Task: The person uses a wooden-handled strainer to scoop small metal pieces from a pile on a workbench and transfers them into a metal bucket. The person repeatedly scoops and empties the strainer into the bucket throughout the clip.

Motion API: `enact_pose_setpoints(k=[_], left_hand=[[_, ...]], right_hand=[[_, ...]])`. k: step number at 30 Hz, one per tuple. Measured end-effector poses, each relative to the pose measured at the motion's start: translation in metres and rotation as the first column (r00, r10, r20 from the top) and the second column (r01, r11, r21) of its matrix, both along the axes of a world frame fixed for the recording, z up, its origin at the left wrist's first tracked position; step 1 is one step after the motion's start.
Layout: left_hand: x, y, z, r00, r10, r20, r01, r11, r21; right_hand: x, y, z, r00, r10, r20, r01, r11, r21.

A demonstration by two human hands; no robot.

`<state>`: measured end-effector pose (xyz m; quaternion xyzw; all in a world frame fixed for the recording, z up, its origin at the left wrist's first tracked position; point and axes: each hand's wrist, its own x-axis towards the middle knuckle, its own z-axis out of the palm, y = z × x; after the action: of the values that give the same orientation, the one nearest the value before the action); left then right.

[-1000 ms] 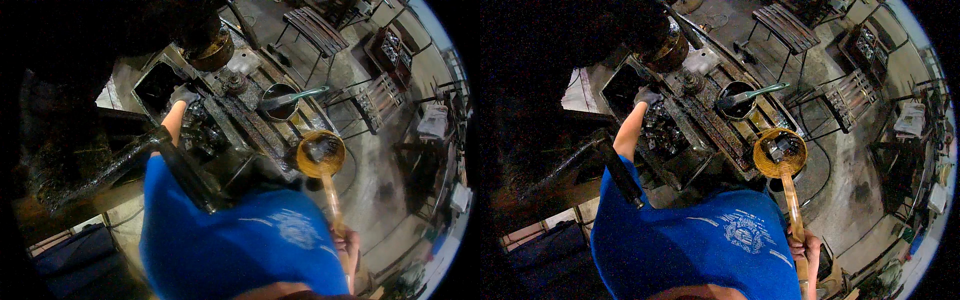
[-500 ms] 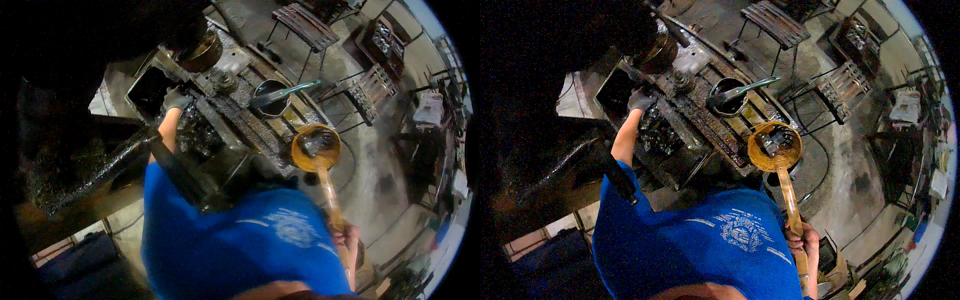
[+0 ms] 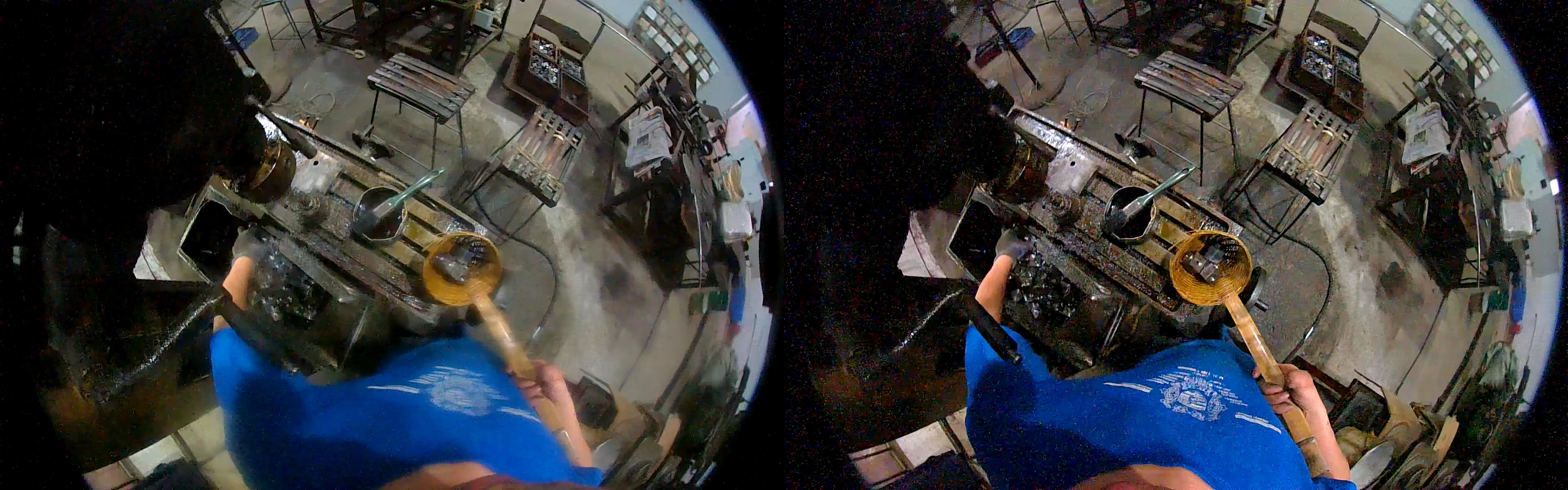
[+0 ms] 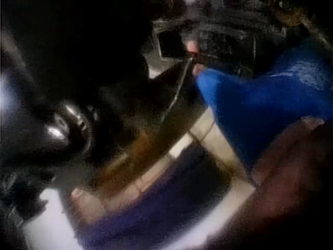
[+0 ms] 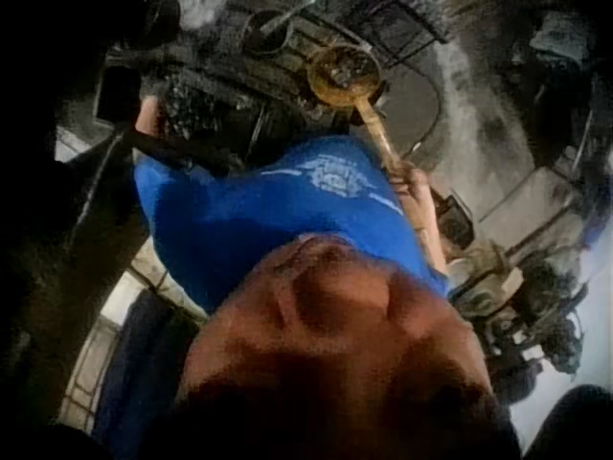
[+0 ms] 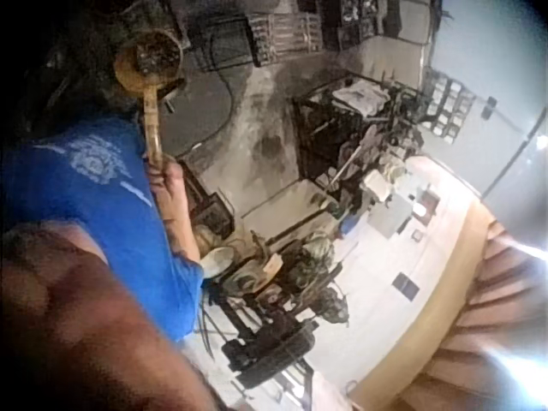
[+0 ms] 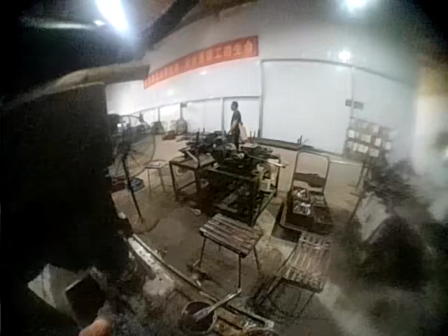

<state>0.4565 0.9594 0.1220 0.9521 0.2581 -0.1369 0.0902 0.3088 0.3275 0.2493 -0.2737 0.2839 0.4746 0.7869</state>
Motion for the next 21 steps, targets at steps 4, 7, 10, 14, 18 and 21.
enact_pose_setpoints(k=[4,7,10,14,18,21], left_hand=[[-0.001,-0.006,-0.008,0.998,0.001,0.055,-0.001,1.000,-0.004],[-0.016,-0.014,-0.015,0.960,-0.154,0.232,0.075,0.946,0.316],[-0.013,-0.015,-0.025,0.966,-0.161,0.201,0.081,0.931,0.357],[-0.012,0.015,-0.046,0.856,-0.013,0.517,-0.048,0.993,0.104],[-0.009,0.044,-0.073,0.870,-0.021,0.493,-0.046,0.991,0.124],[-0.019,0.068,-0.081,0.498,0.525,0.690,0.147,0.733,-0.664]], right_hand=[[0.001,0.004,0.002,1.000,-0.017,0.009,0.017,0.997,0.081],[0.006,0.008,0.010,0.999,0.050,-0.005,-0.050,0.998,-0.035],[0.006,0.008,0.008,0.999,0.031,0.007,-0.031,0.998,-0.049],[0.008,0.004,0.007,1.000,0.020,0.008,-0.021,1.000,0.020],[0.012,0.001,0.008,1.000,0.009,-0.025,-0.010,0.999,-0.051],[0.015,-0.005,0.009,0.998,0.065,0.025,-0.063,0.995,-0.075]])
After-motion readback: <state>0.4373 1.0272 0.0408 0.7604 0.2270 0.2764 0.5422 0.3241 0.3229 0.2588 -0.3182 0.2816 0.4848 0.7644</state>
